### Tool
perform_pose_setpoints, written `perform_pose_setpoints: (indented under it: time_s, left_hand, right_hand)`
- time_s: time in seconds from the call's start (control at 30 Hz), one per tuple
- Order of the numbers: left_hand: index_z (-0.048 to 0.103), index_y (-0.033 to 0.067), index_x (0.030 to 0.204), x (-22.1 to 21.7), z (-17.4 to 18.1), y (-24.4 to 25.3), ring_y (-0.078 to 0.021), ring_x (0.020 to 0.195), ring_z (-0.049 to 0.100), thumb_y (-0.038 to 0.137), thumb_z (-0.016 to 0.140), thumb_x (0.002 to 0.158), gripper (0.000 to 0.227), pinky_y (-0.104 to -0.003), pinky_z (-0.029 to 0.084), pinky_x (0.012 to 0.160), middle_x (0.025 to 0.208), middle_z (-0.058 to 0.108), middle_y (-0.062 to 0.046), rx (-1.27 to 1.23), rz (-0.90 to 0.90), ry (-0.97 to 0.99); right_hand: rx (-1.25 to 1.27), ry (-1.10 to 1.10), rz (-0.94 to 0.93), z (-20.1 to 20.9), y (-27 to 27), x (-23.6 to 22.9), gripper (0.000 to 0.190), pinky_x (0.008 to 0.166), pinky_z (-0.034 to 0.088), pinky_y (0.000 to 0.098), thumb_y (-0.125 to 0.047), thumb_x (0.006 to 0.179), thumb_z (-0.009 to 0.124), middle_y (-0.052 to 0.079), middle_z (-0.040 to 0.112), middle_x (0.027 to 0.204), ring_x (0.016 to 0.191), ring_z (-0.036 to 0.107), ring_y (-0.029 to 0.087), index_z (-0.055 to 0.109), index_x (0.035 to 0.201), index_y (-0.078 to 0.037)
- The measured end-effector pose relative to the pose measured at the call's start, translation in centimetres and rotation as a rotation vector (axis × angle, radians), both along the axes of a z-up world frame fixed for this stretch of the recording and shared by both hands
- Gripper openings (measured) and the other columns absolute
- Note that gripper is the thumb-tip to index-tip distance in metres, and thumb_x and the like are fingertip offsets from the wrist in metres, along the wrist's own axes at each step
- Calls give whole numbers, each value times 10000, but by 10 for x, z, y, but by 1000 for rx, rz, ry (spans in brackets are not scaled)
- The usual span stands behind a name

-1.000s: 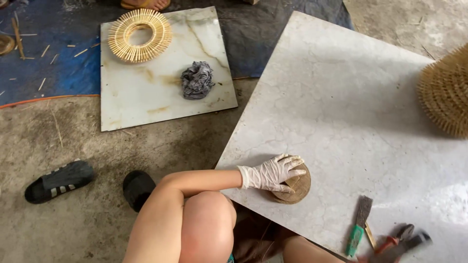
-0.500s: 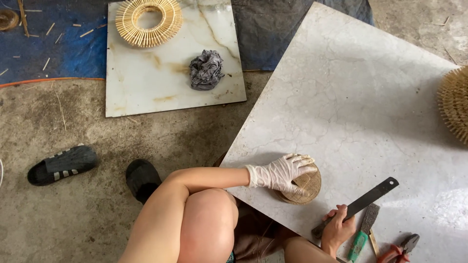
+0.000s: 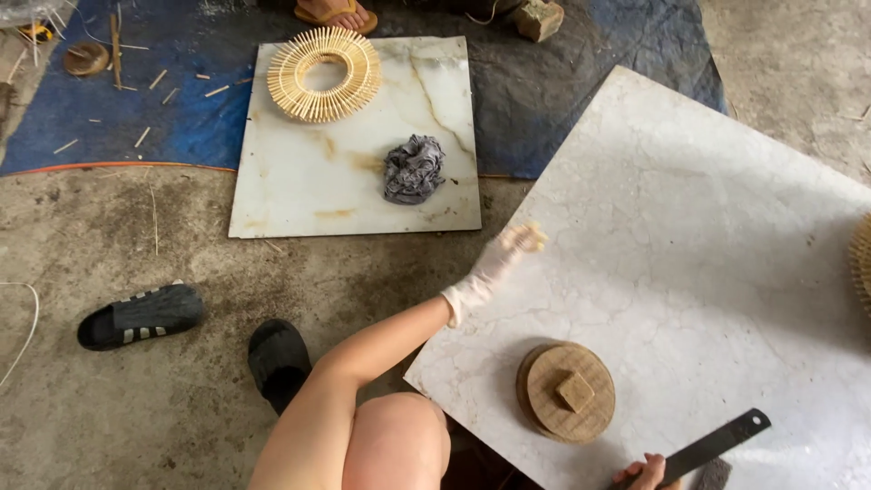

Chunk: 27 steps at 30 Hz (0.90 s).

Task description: The recorder uses a metal file and pliers to smooth and finish a circular bamboo decorative item.

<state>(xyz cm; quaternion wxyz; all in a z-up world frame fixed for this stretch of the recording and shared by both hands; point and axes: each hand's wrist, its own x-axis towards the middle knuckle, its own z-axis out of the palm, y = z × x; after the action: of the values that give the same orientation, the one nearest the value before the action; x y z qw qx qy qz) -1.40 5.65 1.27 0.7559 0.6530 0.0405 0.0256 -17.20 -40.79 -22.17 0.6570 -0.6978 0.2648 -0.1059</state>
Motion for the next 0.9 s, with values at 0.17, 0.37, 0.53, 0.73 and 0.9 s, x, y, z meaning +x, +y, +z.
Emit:
perform_pose_setpoints:
  time_s: [0.17, 0.37, 0.53, 0.73, 0.9]
  left_hand:
    - [595, 93, 1334, 17, -3, 88, -126, 1015, 718, 650, 607, 873, 724, -256, 554, 816, 1145, 763, -41, -347, 448, 236]
    - [374, 67, 1527, 40, -142, 193, -172, 1102, 680, 749, 583, 820, 1004, -284, 511, 712, 1319, 657, -72, -629, 628, 347]
    - [295, 98, 1574, 35, -144, 259, -206, 1193, 626, 859, 521, 747, 1147, -323, 500, 786, 1432, 573, -103, -642, 763, 400]
    - [217, 94, 1606, 43, -122, 325, -248, 1348, 552, 925, 443, 711, 1241, -363, 476, 896, 1555, 467, -142, -573, 893, 316]
    - [159, 78, 1637, 69, -109, 350, -264, 1403, 474, 935, 414, 754, 1257, -362, 442, 962, 1587, 389, -177, -445, 854, 276]
  right_hand:
    - [65, 162, -36, -76, -42, 8, 486, 393, 367, 368, -559, 1079, 472, 0, 434, 636, 428, 399, 186, 451, 1198, -89]
    - [-93, 152, -42, -17, -11, -3, 506, 425, 368, 350, -544, 1121, 536, 33, 437, 647, 452, 420, 189, 492, 1158, -41]
    - [-279, 58, 71, 61, 20, -12, 409, 422, 388, 359, -389, 1114, 566, 88, 472, 622, 461, 462, 216, 480, 1132, 11]
    - [-136, 188, 90, -23, -45, -7, 409, 396, 372, 352, -453, 1118, 509, 55, 460, 621, 427, 434, 198, 474, 1125, -46]
    - [-81, 331, 32, -52, -72, -10, 399, 403, 337, 372, -479, 1102, 457, 27, 429, 633, 431, 372, 194, 486, 1128, -82]
